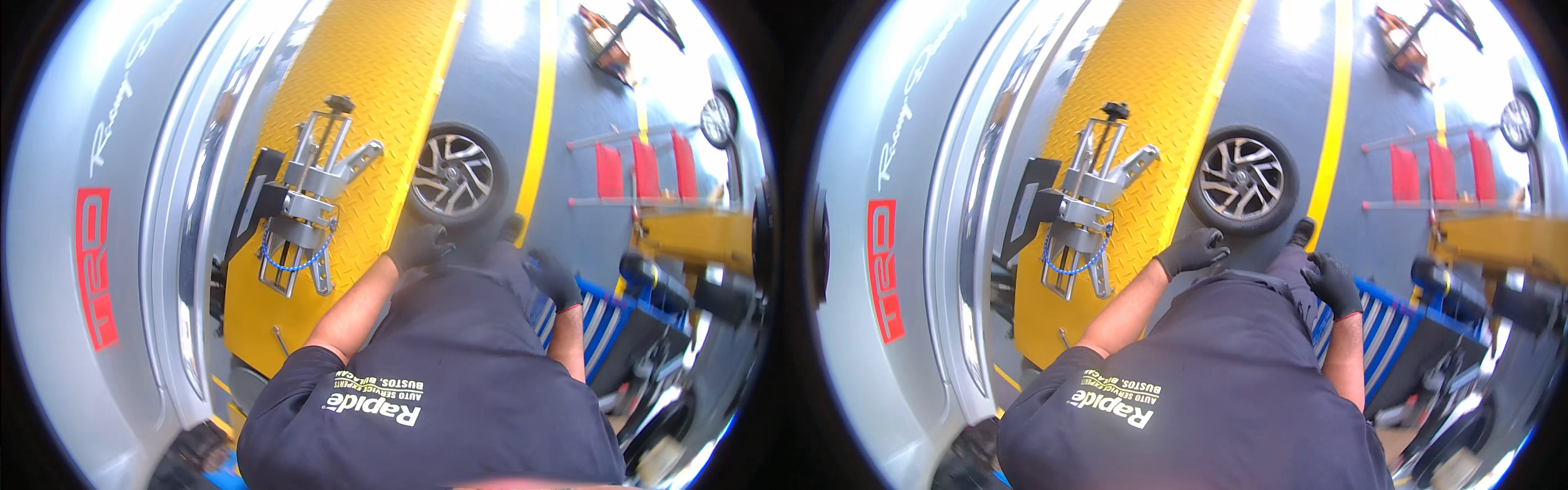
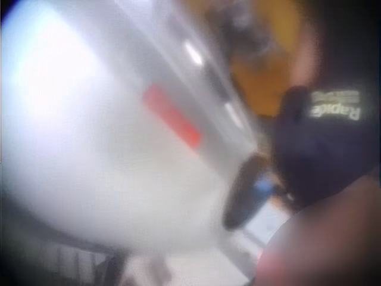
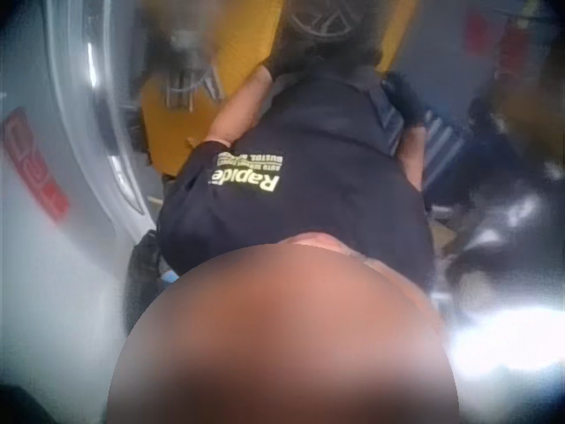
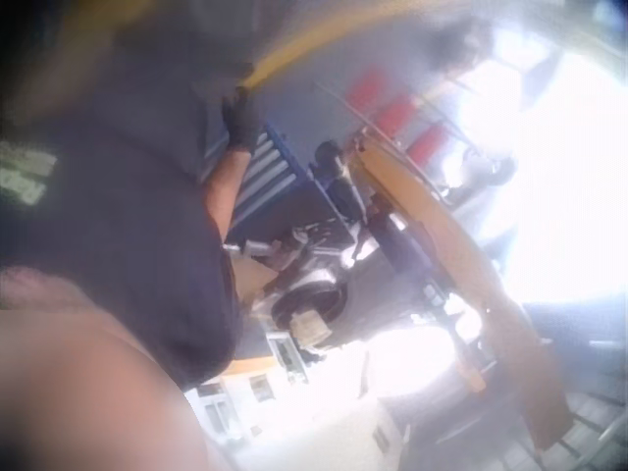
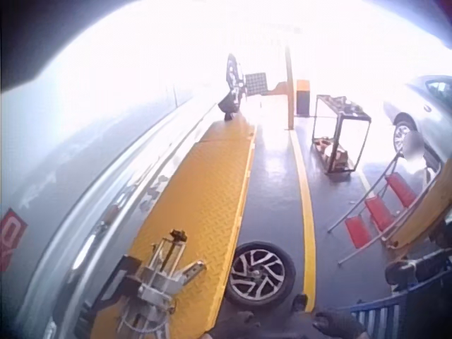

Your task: The person removes the brake caliper and rotor from a lifted car, then retrieves a tire and wheel assembly and mounts it onto the hub. They hand-thread the lug nuts and tighten them with a torque wrench.

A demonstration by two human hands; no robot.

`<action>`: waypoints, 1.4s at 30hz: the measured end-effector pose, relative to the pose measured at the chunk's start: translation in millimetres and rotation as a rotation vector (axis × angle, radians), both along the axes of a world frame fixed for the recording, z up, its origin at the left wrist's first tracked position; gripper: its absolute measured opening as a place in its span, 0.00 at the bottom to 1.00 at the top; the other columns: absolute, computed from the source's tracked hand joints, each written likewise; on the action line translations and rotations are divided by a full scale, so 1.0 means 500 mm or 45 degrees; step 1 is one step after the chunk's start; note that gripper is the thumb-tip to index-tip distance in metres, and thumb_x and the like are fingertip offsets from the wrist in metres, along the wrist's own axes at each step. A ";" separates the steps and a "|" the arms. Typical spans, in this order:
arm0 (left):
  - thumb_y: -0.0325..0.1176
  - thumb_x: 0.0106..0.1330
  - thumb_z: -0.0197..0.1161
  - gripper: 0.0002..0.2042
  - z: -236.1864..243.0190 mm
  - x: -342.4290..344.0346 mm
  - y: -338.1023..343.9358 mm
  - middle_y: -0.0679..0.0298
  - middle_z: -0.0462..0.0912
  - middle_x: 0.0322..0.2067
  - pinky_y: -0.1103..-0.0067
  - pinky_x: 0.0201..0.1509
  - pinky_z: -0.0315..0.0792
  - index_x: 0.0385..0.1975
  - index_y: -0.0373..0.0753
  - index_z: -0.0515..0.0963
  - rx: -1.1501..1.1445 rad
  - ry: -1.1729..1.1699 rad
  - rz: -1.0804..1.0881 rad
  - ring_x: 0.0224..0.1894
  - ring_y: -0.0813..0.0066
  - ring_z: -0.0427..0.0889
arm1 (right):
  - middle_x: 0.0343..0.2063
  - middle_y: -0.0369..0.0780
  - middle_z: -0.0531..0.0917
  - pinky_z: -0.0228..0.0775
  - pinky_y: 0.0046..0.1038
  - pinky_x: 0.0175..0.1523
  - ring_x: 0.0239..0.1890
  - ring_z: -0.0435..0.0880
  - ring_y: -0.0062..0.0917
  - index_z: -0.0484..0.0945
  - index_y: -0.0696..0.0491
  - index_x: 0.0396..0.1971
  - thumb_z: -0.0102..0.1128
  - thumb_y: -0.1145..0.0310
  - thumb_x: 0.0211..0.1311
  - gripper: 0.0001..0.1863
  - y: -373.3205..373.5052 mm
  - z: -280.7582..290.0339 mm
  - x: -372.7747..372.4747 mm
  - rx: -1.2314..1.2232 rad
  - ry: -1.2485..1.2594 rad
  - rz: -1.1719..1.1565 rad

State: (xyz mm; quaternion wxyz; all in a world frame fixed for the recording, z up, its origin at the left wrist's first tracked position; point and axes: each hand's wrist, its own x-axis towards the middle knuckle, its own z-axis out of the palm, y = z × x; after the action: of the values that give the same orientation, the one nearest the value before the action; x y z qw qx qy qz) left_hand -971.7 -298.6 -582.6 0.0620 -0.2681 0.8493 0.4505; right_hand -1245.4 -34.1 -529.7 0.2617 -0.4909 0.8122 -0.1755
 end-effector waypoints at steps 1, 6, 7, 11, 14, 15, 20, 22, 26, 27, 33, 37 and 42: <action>0.48 0.67 0.69 0.20 0.011 -0.018 -0.013 0.43 0.84 0.39 0.58 0.50 0.75 0.40 0.32 0.79 0.007 -0.025 0.038 0.44 0.43 0.84 | 0.46 0.48 0.88 0.78 0.43 0.56 0.50 0.87 0.44 0.85 0.54 0.51 0.69 0.58 0.63 0.20 -0.034 -0.008 -0.045 0.058 -0.022 0.022; 0.48 0.68 0.67 0.22 -0.057 -0.094 -0.028 0.43 0.86 0.48 0.58 0.58 0.76 0.49 0.34 0.81 0.076 -0.047 0.396 0.52 0.47 0.85 | 0.44 0.49 0.88 0.79 0.39 0.56 0.50 0.88 0.41 0.84 0.57 0.49 0.66 0.60 0.68 0.17 -0.318 -0.138 -0.325 0.041 -0.455 0.438; 0.49 0.68 0.67 0.22 -0.026 -0.117 -0.007 0.44 0.86 0.49 0.59 0.59 0.76 0.50 0.35 0.82 0.073 -0.123 0.616 0.53 0.48 0.85 | 0.41 0.49 0.88 0.80 0.38 0.53 0.47 0.89 0.40 0.83 0.58 0.47 0.66 0.61 0.69 0.16 -0.363 -0.185 -0.377 -0.038 -0.215 0.485; 0.52 0.67 0.65 0.24 -0.090 -0.158 0.138 0.46 0.87 0.48 0.60 0.58 0.77 0.49 0.37 0.83 0.115 -0.336 1.320 0.52 0.49 0.86 | 0.40 0.49 0.89 0.83 0.37 0.44 0.38 0.91 0.38 0.83 0.59 0.49 0.69 0.62 0.67 0.18 -0.565 -0.156 -0.531 0.168 0.014 1.041; 0.54 0.67 0.65 0.24 -0.087 -0.227 0.239 0.47 0.87 0.47 0.63 0.56 0.77 0.49 0.37 0.83 0.275 -0.284 1.724 0.49 0.51 0.87 | 0.39 0.49 0.90 0.83 0.36 0.42 0.35 0.91 0.36 0.83 0.58 0.50 0.69 0.62 0.67 0.18 -0.677 -0.100 -0.589 0.264 0.078 1.329; 0.53 0.66 0.67 0.24 -0.072 -0.244 0.263 0.45 0.87 0.43 0.61 0.54 0.77 0.45 0.35 0.83 0.386 -0.142 1.856 0.48 0.48 0.87 | 0.40 0.49 0.89 0.83 0.35 0.40 0.30 0.90 0.34 0.83 0.57 0.51 0.70 0.65 0.66 0.17 -0.705 -0.083 -0.597 0.353 0.048 1.337; 0.53 0.66 0.68 0.24 -0.320 -0.388 0.336 0.46 0.88 0.42 0.61 0.50 0.77 0.43 0.33 0.82 0.442 0.430 2.455 0.46 0.46 0.86 | 0.47 0.44 0.86 0.78 0.36 0.54 0.49 0.85 0.37 0.84 0.53 0.52 0.70 0.72 0.64 0.16 -0.844 0.005 -0.418 0.059 0.072 1.853; 0.54 0.68 0.64 0.25 -0.367 -0.443 0.315 0.46 0.87 0.47 0.60 0.57 0.76 0.51 0.36 0.82 0.393 0.266 2.407 0.50 0.46 0.86 | 0.53 0.43 0.85 0.76 0.38 0.59 0.52 0.85 0.39 0.81 0.52 0.56 0.72 0.70 0.62 0.22 -0.899 0.014 -0.286 -0.190 0.244 2.114; 0.56 0.68 0.62 0.28 -0.520 -0.526 0.251 0.46 0.86 0.52 0.59 0.61 0.76 0.57 0.38 0.81 0.487 0.366 2.445 0.54 0.46 0.85 | 0.69 0.49 0.70 0.61 0.50 0.72 0.71 0.68 0.48 0.65 0.50 0.74 0.78 0.53 0.54 0.49 -1.047 -0.101 -0.082 -0.759 0.483 2.535; 0.56 0.67 0.63 0.29 -0.560 -0.535 0.236 0.45 0.86 0.52 0.59 0.62 0.76 0.57 0.38 0.81 0.522 0.321 2.474 0.55 0.46 0.85 | 0.70 0.49 0.68 0.58 0.51 0.73 0.71 0.65 0.49 0.63 0.50 0.76 0.79 0.51 0.53 0.52 -1.068 -0.129 -0.043 -0.749 0.540 2.566; 0.57 0.68 0.62 0.30 -0.787 -0.514 0.129 0.46 0.86 0.53 0.60 0.61 0.76 0.57 0.37 0.81 0.732 0.270 2.650 0.56 0.45 0.85 | 0.71 0.51 0.66 0.51 0.54 0.75 0.72 0.59 0.51 0.60 0.54 0.78 0.78 0.46 0.52 0.56 -1.132 -0.223 0.017 -0.867 0.486 2.718; 0.57 0.69 0.61 0.29 -0.977 -0.481 -0.006 0.44 0.85 0.55 0.61 0.61 0.77 0.56 0.37 0.82 0.715 0.329 2.627 0.57 0.45 0.84 | 0.70 0.53 0.66 0.54 0.56 0.75 0.72 0.63 0.52 0.62 0.57 0.75 0.74 0.42 0.58 0.53 -1.146 -0.228 0.021 -0.867 0.388 2.805; 0.58 0.65 0.64 0.30 -1.200 -0.497 -0.246 0.42 0.77 0.64 0.59 0.70 0.71 0.58 0.40 0.81 0.663 0.179 3.010 0.67 0.47 0.76 | 0.65 0.53 0.66 0.53 0.56 0.75 0.71 0.61 0.50 0.60 0.61 0.72 0.75 0.53 0.47 0.54 -1.175 -0.219 0.008 -0.779 0.716 2.749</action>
State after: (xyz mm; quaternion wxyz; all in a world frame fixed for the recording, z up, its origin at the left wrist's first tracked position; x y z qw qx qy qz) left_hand -1220.1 -421.5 -1182.5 -0.3817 -0.8325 -0.0342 0.4000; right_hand -1241.5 -621.8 -639.3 -0.0443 -0.9939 -0.0770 0.0656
